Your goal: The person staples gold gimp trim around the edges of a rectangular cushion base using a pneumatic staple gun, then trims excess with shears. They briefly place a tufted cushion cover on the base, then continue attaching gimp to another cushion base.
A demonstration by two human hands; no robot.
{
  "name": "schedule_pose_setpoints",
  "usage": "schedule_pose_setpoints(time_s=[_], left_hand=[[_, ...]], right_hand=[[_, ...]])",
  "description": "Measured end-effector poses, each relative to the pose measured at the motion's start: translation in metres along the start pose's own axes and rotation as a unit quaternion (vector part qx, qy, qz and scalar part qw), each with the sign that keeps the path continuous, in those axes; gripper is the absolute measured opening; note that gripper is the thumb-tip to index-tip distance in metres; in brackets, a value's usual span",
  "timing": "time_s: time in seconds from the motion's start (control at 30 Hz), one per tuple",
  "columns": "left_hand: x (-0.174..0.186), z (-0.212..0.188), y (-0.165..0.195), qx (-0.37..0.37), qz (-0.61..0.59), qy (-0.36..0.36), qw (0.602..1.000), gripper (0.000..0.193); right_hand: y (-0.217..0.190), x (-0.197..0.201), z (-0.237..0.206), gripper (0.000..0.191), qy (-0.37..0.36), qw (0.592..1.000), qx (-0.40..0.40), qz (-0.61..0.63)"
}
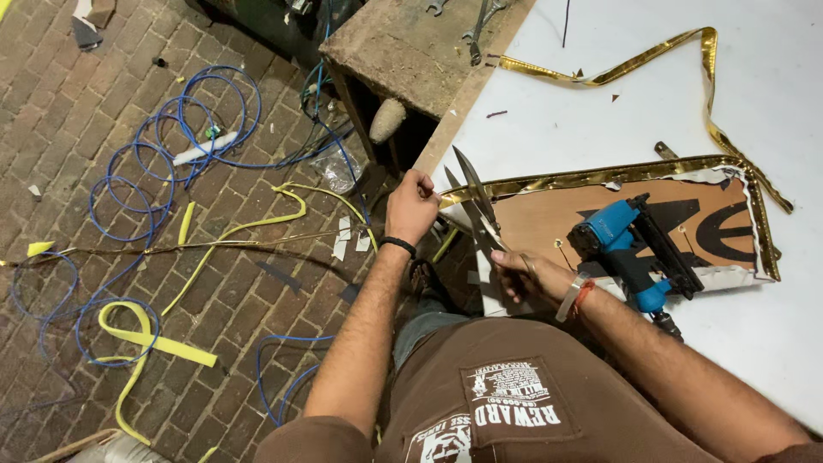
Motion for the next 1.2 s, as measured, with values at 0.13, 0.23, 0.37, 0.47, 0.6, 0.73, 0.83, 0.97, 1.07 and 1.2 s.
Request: schedule_pose_setpoints(time_s=[0.13,0.23,0.37,0.47,0.6,0.73,0.83,0.97,1.07,1.2], left_hand=[[-0.001,-0.001,-0.004,-0.008,-0.009,0.005,1.000,0.026],[-0.001,-0.001,-0.008,-0.005,-0.015,0.007,1.000,0.025],[-0.003,-0.001,-0.012,-0.007,-0.013,0.004,1.000,0.025],[-0.004,0.001,-0.016,0.001,-0.018,0.008,1.000,0.025],[-0.007,0.008,-0.024,0.008,-0.018,0.010,1.000,0.021],[-0.015,0.017,-0.036,0.019,0.019,-0.020,0.999,0.021],[-0.026,0.021,-0.040,0.014,0.032,-0.054,0.998,0.022],[-0.050,0.027,-0.030,-0.003,0.048,-0.076,0.996,0.027],[-0.070,0.036,-0.013,-0.017,0.079,-0.088,0.993,0.027],[-0.095,0.043,0.018,-0.080,0.145,-0.107,0.980,0.025]], right_hand=[[-0.005,-0.004,0.011,0.055,0.004,0.998,0.044,0.049],[0.008,-0.001,0.013,0.052,0.023,0.998,0.010,0.066],[0.016,0.011,0.019,0.054,0.049,0.998,0.023,0.040],[0.027,0.019,0.020,0.060,0.043,0.998,0.019,0.033],[0.051,0.053,-0.001,0.073,0.008,0.993,-0.058,-0.106],[0.039,0.121,-0.050,0.100,-0.031,0.939,-0.078,-0.332],[0.012,0.163,-0.076,0.092,0.013,0.960,-0.079,-0.269],[-0.052,0.197,-0.061,0.080,0.207,0.956,-0.012,-0.209],[-0.103,0.184,-0.003,0.040,0.276,0.957,0.090,-0.021],[-0.160,0.175,0.043,0.029,0.360,0.910,0.204,0.025]])
Point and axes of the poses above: each hand's wrist, its own z-axis towards the middle knuckle, its own x-axis out of the back of the hand, y = z × x, the point moved 10 cm from there along z, towards the middle knuckle, and after that the axes turned 9 degrees about x, right-handed, at the moved point
